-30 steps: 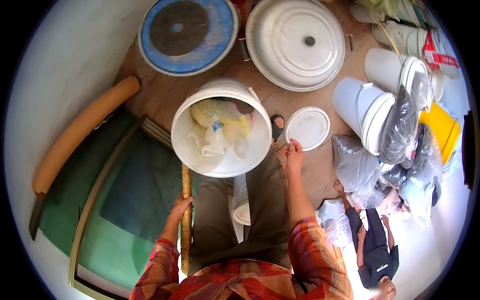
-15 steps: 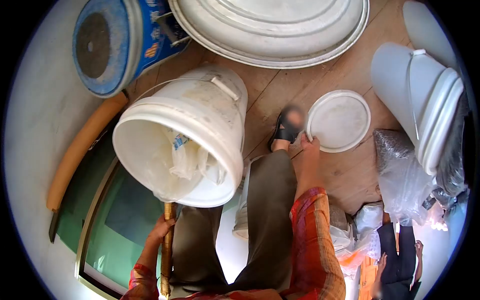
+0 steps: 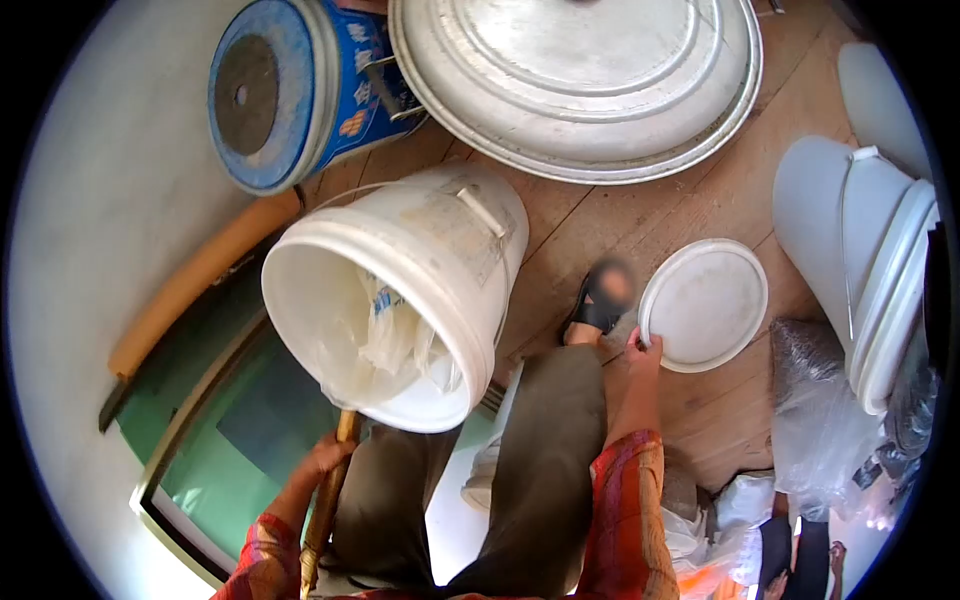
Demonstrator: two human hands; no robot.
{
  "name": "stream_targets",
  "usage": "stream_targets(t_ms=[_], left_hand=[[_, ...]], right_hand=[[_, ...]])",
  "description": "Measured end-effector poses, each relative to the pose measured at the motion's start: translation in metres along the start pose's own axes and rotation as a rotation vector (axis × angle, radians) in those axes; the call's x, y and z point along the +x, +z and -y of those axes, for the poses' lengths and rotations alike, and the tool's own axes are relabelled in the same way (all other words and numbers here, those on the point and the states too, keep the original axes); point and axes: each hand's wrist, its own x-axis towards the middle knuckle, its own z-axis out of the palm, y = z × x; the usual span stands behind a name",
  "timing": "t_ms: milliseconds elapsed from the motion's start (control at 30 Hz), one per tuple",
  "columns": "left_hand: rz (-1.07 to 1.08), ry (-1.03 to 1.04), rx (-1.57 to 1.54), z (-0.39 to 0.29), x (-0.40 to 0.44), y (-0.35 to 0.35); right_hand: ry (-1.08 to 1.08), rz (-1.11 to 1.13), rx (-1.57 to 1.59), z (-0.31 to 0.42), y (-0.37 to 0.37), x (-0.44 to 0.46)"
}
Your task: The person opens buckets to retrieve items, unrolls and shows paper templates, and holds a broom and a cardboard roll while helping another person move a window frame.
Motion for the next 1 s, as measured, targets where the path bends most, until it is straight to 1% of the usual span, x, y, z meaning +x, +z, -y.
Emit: stream_targets(t_ms=[33,100,167,200,267,300,333,367,400,433,500,567,600,633,700,733,767,833,867,900,933,967,1000], left_hand=[[-0.010,0.041,-0.020,0.003,-0.003,0.001],[0.050,0.026,-0.054,0.012,0.001,0.003],[0.051,0.030,-0.139,0.017,0.004,0.003],[0.009,0.044,-0.096,0.015,0.002,0.003],[0.057,0.056,-0.124,0.016,0.002,0.000],[0.102,0.049,-0.121,0.020,0.002,-0.001],[0.046,0.095,-0.109,0.023,0.003,0.001],[0.052,0.107,-0.142,0.024,0.001,0.001],[0.052,0.125,-0.150,0.024,-0.001,0.000],[0.055,0.144,-0.152,0.027,-0.001,-0.001],[0.059,0.178,-0.212,0.056,0.034,0.012],[0.068,0.211,-0.277,0.070,0.041,0.016],[0.069,0.202,-0.255,0.067,0.038,0.013],[0.069,0.193,-0.234,0.067,0.038,0.009],[0.103,0.217,-0.243,0.079,0.047,0.011],[0.120,0.237,-0.231,0.084,0.054,0.012],[0.123,0.242,-0.249,0.088,0.061,0.011],[0.136,0.263,-0.256,0.093,0.057,0.009],[0.201,0.180,-0.264,0.091,0.050,0.002],[0.208,0.176,-0.280,0.093,0.055,0.005],[0.181,0.221,-0.298,0.099,0.064,0.010],[0.156,0.263,-0.312,0.108,0.075,0.018],[0.116,0.384,-0.402,0.120,0.090,0.031]], right_hand=[[-0.008,0.002,-0.020,0.006,-0.007,-0.008],[0.048,0.084,-0.092,0.028,-0.029,-0.033],[0.067,0.261,-0.173,0.051,-0.055,-0.063],[0.092,0.355,-0.211,0.063,-0.069,-0.081],[0.028,0.315,-0.329,0.085,-0.095,-0.100],[0.004,0.367,-0.399,0.087,-0.105,-0.129],[-0.022,0.423,-0.468,0.084,-0.116,-0.162],[0.020,0.526,-0.505,0.083,-0.122,-0.191],[-0.013,0.522,-0.548,0.067,-0.118,-0.244],[-0.022,0.552,-0.619,0.061,-0.122,-0.270],[-0.031,0.625,-0.776,0.051,-0.130,-0.318],[-0.161,0.677,-1.011,0.032,-0.128,-0.358],[-0.305,0.717,-1.126,0.010,-0.121,-0.392],[-0.323,0.732,-1.144,-0.005,-0.112,-0.403],[-0.398,0.853,-1.600,-0.027,-0.103,-0.424],[-0.376,0.845,-1.763,-0.039,-0.095,-0.423],[-0.386,0.854,-1.777,-0.056,-0.090,-0.420],[-0.454,0.847,-2.024,-0.089,-0.083,-0.412],[-0.455,0.850,-2.040,-0.106,-0.078,-0.409],[-0.539,0.945,-2.093,-0.120,-0.071,-0.405],[-0.620,1.034,-2.143,-0.133,-0.067,-0.399],[-0.614,1.025,-2.161,-0.140,-0.062,-0.382],[-0.723,1.061,-2.279,-0.142,-0.053,-0.360]])
